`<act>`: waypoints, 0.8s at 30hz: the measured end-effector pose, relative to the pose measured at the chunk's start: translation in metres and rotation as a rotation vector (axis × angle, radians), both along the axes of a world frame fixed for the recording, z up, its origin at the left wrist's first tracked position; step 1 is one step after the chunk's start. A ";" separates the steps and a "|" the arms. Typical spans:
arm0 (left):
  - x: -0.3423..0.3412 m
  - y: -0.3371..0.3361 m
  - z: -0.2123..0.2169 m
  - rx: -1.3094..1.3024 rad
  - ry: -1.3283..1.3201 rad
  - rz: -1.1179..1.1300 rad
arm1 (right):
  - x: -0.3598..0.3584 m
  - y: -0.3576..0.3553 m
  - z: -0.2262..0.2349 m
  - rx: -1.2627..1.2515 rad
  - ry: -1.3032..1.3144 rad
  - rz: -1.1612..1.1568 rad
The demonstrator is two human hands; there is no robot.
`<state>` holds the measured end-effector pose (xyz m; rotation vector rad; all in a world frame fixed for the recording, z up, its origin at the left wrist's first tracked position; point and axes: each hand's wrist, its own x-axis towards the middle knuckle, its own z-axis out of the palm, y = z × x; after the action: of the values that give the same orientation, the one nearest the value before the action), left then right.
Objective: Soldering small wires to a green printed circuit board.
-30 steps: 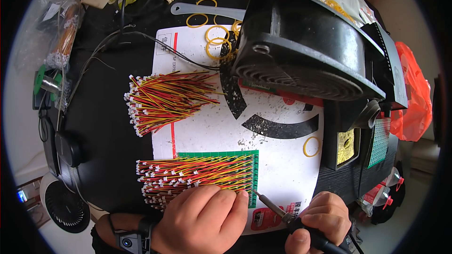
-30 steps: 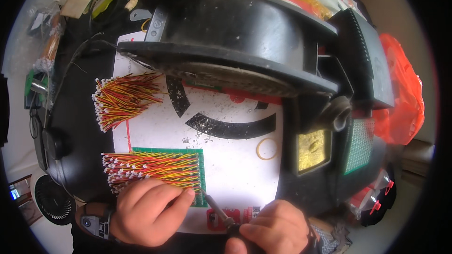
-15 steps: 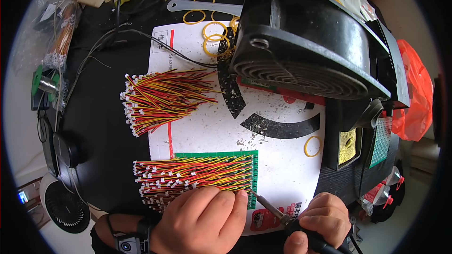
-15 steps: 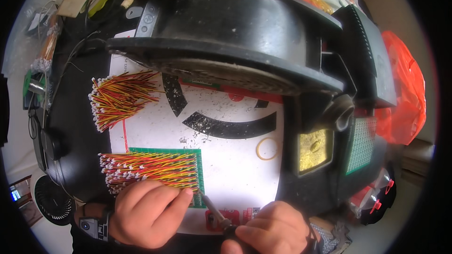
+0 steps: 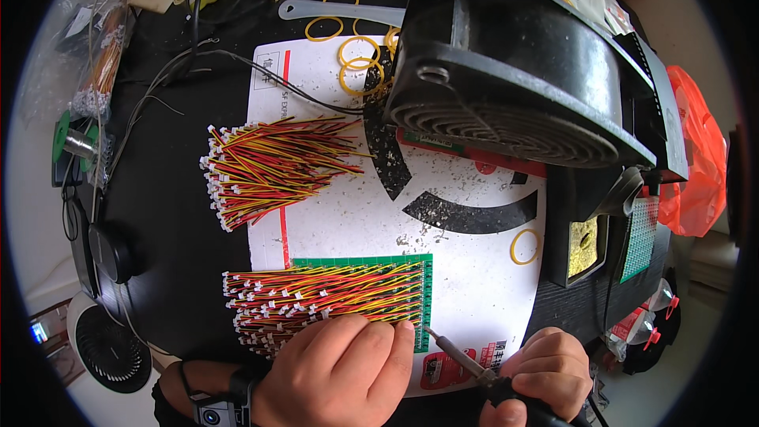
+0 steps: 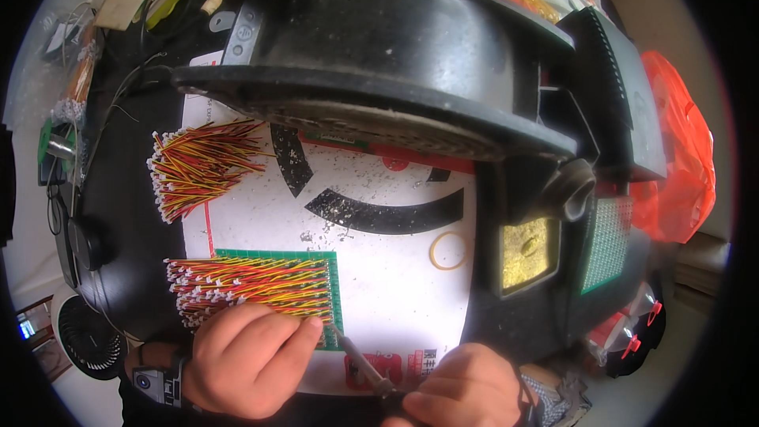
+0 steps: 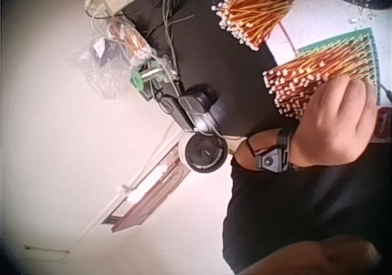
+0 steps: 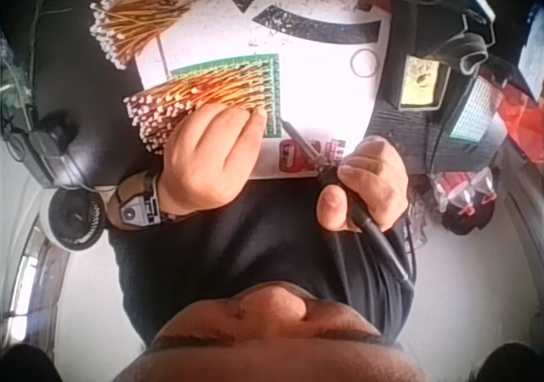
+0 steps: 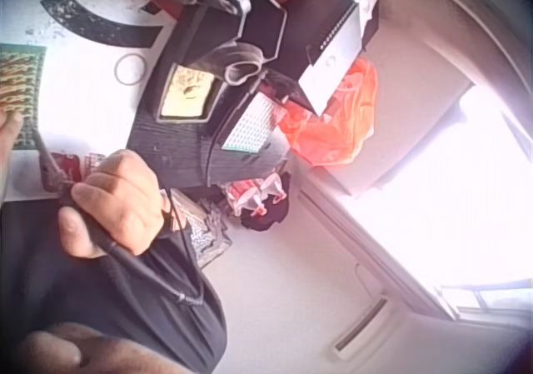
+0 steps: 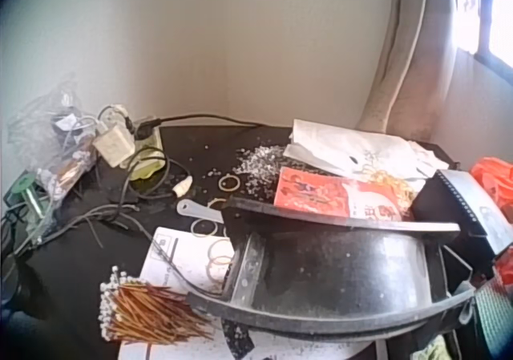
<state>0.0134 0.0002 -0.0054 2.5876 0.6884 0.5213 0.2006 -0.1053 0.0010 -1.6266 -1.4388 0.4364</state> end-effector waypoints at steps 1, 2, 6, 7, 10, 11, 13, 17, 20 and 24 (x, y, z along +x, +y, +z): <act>0.000 0.000 0.000 0.004 0.002 -0.001 | 0.001 0.000 -0.002 0.078 0.053 -0.031; 0.000 0.001 0.000 0.005 0.001 0.000 | 0.004 0.001 -0.002 0.078 0.053 -0.030; 0.001 0.000 0.001 -0.015 -0.010 -0.002 | 0.014 0.018 0.006 0.207 0.069 0.236; 0.000 0.001 0.001 -0.019 -0.012 0.000 | 0.012 0.018 0.005 0.210 0.070 0.221; 0.001 -0.003 0.001 -0.013 -0.067 0.052 | 0.011 0.018 0.006 0.217 0.071 0.208; 0.001 -0.005 0.002 -0.013 -0.067 0.052 | 0.011 0.018 0.006 0.219 0.070 0.209; 0.002 -0.008 0.001 -0.004 -0.082 0.105 | 0.011 0.019 0.006 0.209 0.063 0.202; -0.002 -0.008 0.009 -0.060 -0.073 0.111 | 0.008 0.021 0.005 0.208 0.065 0.181; -0.001 -0.009 0.009 -0.080 -0.057 0.102 | 0.008 0.020 0.008 0.200 0.044 0.182; 0.001 -0.009 0.005 -0.097 -0.085 0.118 | 0.008 0.021 0.007 0.188 0.037 0.188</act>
<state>0.0139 -0.0092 -0.0006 2.4307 0.8202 0.6146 0.2086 -0.0843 0.0079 -1.3346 -1.5626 0.4214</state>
